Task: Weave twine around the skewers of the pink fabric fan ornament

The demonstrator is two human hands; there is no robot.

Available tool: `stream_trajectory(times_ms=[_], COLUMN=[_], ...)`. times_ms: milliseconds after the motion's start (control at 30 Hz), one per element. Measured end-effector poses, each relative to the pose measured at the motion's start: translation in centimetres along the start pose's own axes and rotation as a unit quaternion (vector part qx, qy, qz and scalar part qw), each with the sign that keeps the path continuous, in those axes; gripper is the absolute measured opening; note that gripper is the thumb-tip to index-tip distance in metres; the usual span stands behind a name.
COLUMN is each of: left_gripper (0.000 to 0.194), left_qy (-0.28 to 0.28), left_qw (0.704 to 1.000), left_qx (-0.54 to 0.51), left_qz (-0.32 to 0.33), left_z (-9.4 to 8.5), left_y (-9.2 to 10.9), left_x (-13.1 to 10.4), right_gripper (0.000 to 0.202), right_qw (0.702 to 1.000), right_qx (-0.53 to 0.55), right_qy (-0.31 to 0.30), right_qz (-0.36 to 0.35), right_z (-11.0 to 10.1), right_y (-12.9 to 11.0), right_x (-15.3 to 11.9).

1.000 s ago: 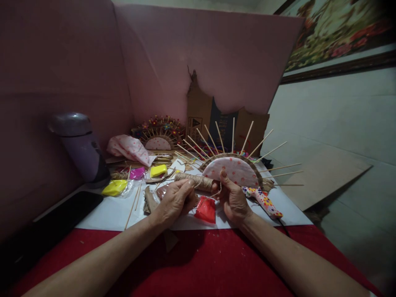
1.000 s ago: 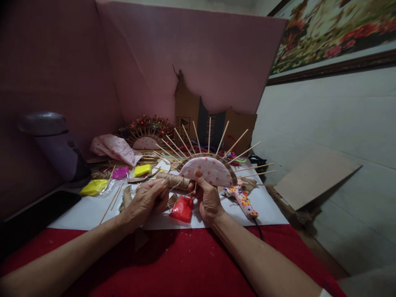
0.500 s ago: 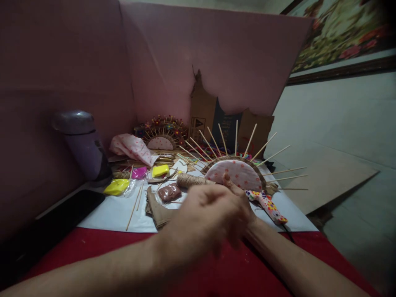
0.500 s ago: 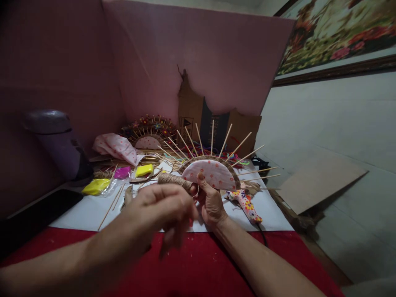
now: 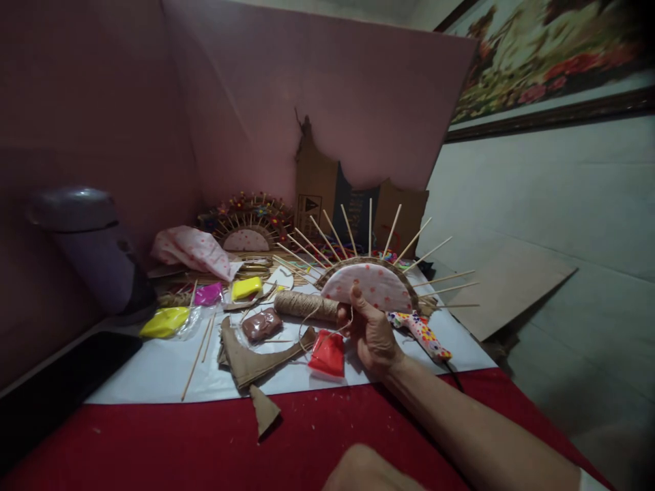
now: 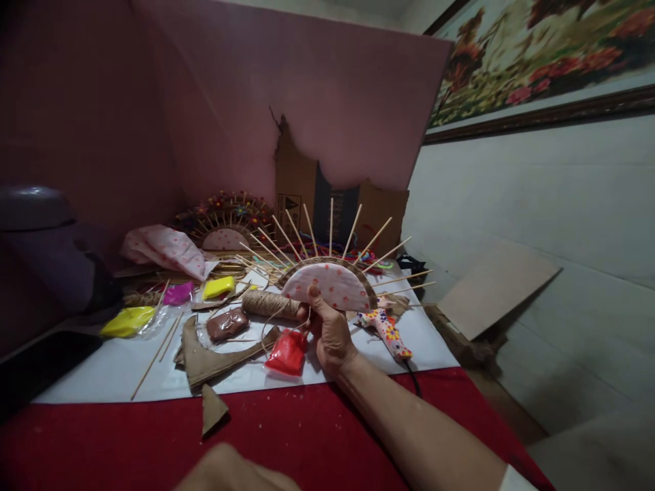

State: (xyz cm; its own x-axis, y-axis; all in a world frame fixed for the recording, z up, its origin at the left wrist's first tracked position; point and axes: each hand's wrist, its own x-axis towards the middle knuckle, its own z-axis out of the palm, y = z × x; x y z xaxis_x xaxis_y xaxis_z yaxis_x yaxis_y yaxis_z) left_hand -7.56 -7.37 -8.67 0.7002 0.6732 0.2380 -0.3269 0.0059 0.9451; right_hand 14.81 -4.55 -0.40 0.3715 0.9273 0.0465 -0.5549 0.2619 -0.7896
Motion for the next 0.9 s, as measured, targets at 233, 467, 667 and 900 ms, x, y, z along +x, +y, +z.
stream_trajectory(times_ms=[233,467,667,900], left_gripper=[0.013,0.016,0.018,0.019], left_qy=[0.036,-0.129,-0.005,0.159], left_qw=[0.962,0.825,0.824,0.928], left_qx=[0.256,0.478,0.528,0.321], left_qz=[0.085,0.272,0.207,0.107], left_z=[-0.5,8.7,7.0,3.9], left_y=[5.0,0.0,4.9,6.9], left_x=[5.8,7.1,7.6,11.3], right_gripper=[0.035,0.032,0.029,0.029], right_qw=[1.000,0.999,0.998,0.998], right_qx=[0.015,0.034,0.051,0.043], right_qy=[0.006,0.003,0.018,-0.002], right_qz=[0.012,0.020,0.039,0.034], right_z=[0.3,-0.2,-0.1,0.2], right_y=[-0.1,0.3,0.1,0.1], right_x=[-0.1,0.4,0.1,-0.2])
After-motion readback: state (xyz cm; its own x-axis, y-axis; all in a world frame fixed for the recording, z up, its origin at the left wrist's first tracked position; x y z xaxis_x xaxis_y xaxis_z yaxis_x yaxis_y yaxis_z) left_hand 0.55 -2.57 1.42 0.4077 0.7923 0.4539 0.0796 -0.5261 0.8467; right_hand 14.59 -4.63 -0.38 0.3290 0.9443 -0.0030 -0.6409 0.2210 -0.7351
